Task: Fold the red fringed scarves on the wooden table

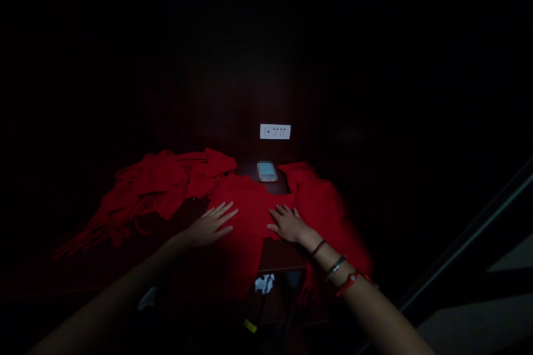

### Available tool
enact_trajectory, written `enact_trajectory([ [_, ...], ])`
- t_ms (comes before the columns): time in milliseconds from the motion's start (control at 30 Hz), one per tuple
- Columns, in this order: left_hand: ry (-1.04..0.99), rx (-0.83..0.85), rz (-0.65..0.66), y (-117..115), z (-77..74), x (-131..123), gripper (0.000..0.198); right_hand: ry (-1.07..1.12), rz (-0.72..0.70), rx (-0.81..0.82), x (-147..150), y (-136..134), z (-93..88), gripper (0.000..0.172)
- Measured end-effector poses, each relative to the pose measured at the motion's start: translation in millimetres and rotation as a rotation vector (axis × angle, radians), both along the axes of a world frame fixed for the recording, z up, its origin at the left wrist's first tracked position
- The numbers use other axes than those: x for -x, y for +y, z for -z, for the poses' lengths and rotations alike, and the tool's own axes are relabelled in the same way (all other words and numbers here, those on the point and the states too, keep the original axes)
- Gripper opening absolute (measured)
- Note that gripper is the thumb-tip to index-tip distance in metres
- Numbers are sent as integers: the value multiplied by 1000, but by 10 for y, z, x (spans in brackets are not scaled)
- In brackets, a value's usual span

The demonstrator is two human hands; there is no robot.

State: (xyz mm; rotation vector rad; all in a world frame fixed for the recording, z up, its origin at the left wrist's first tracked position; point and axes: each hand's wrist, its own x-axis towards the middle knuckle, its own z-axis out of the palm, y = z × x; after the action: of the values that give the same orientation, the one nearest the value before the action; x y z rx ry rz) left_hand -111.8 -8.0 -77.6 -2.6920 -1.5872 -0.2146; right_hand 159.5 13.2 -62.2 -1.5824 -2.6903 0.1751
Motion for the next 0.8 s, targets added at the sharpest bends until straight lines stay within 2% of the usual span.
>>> enact_trajectory([
  [67, 26, 58, 27, -15, 27, 8, 62, -29, 52, -112, -141, 20, -15, 56],
  [167, 40, 122, 33, 0, 4, 34, 64, -82, 260, -266, -424, 85, -95, 58],
  [233, 42, 133, 7, 41, -20, 17, 54, -99, 415, -270, -592, 128, -157, 61],
  [300, 22, 55, -26, 100, -20, -41, 47, -93, 497, -233, -697, 156, -203, 58],
  [400, -17, -104, -65, 186, 40, -164, 48, -91, 484, -175, -742, 168, -228, 41],
  [467, 6, -86, -71, 225, 100, -231, 49, -100, 475, -214, -748, 176, -235, 37],
  [567, 55, -3, -66, 253, 159, -271, 50, -68, 580, -353, -807, 238, -277, 49],
  [667, 55, 37, -69, 247, 142, -258, 53, 60, 695, -297, -930, 357, -377, 64],
  [733, 40, 62, -61, 226, 102, -229, 56, 123, 672, -230, -1005, 435, -474, 59],
  [800, 7, 87, -5, 191, 57, -188, 59, 126, 624, -255, -1037, 484, -585, 52],
])
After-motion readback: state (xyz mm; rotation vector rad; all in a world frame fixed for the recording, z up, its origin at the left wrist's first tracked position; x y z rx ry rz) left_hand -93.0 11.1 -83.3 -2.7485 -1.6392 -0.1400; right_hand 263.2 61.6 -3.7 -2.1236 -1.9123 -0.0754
